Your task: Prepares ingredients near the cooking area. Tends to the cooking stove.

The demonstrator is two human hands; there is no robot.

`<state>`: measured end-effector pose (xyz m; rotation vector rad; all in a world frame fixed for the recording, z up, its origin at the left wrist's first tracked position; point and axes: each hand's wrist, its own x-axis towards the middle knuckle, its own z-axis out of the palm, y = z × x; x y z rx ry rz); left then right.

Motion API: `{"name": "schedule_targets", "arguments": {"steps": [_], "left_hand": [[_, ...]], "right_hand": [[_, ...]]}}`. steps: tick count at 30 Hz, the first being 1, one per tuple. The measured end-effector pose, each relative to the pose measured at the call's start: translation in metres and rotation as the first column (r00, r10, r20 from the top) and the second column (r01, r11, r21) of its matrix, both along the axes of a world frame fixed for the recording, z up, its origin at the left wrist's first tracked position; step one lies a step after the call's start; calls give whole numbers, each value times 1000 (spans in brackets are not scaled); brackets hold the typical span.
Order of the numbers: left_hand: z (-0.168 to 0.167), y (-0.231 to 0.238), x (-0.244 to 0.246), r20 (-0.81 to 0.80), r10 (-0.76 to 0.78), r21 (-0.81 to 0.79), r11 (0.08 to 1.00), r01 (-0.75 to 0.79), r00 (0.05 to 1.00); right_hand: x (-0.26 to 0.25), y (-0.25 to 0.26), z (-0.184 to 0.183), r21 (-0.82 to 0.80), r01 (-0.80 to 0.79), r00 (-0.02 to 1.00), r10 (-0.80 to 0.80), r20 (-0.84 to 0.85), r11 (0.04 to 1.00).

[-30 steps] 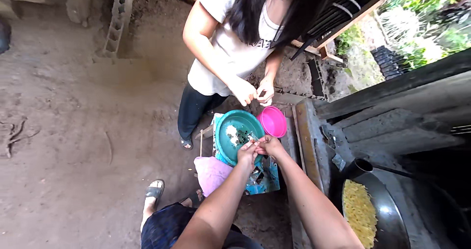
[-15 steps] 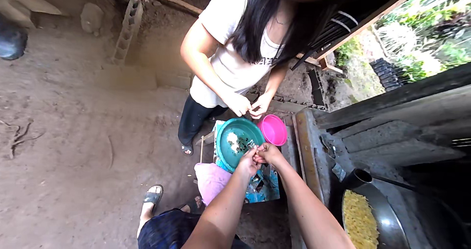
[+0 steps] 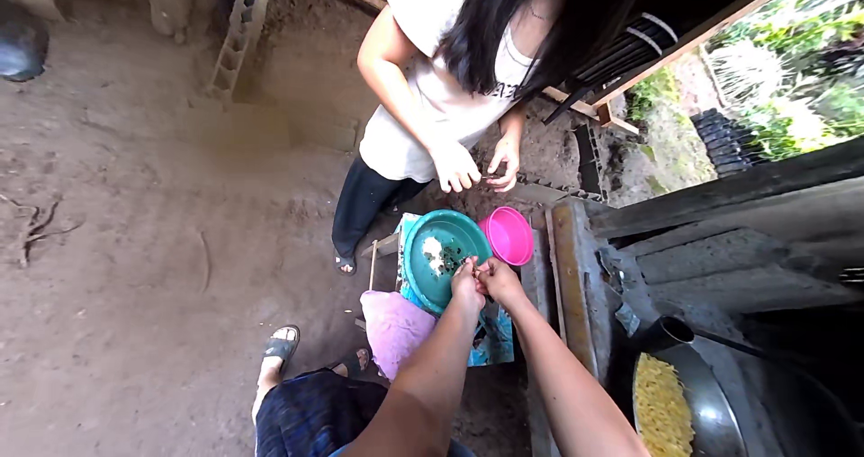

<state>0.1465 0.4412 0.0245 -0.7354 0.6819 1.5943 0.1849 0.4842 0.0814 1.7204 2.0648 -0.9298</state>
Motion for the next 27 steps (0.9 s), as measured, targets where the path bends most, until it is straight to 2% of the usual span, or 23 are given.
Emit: {"name": "schedule_targets", "arguments": {"steps": [8, 15, 20, 22, 24, 27], "left_hand": [[1, 4, -1, 0, 54, -89, 995, -54, 999], [-13, 11, 9, -109, 50, -161, 985, -67, 993], [-16, 9, 12, -86, 11, -202, 979, -28, 996], [-10, 1, 10, -61, -73, -155, 986, 63, 995], [10, -23, -1, -108, -291, -66, 956, 286, 950], [41, -75, -25, -328, -497, -1, 850, 526, 803]], "right_hand": [[-12, -9, 5, 62, -138, 976, 126, 176, 988], [-6, -9, -8, 117, -195, 965, 169, 201, 974], [-4, -19, -8, 139, -152, 976, 126, 178, 979], [-3, -19, -4, 166, -121, 984, 96, 153, 979], [-5, -18, 8, 174, -96, 990, 76, 118, 980], [-4, -11, 27, 221, -70, 997, 63, 41, 973]]}}
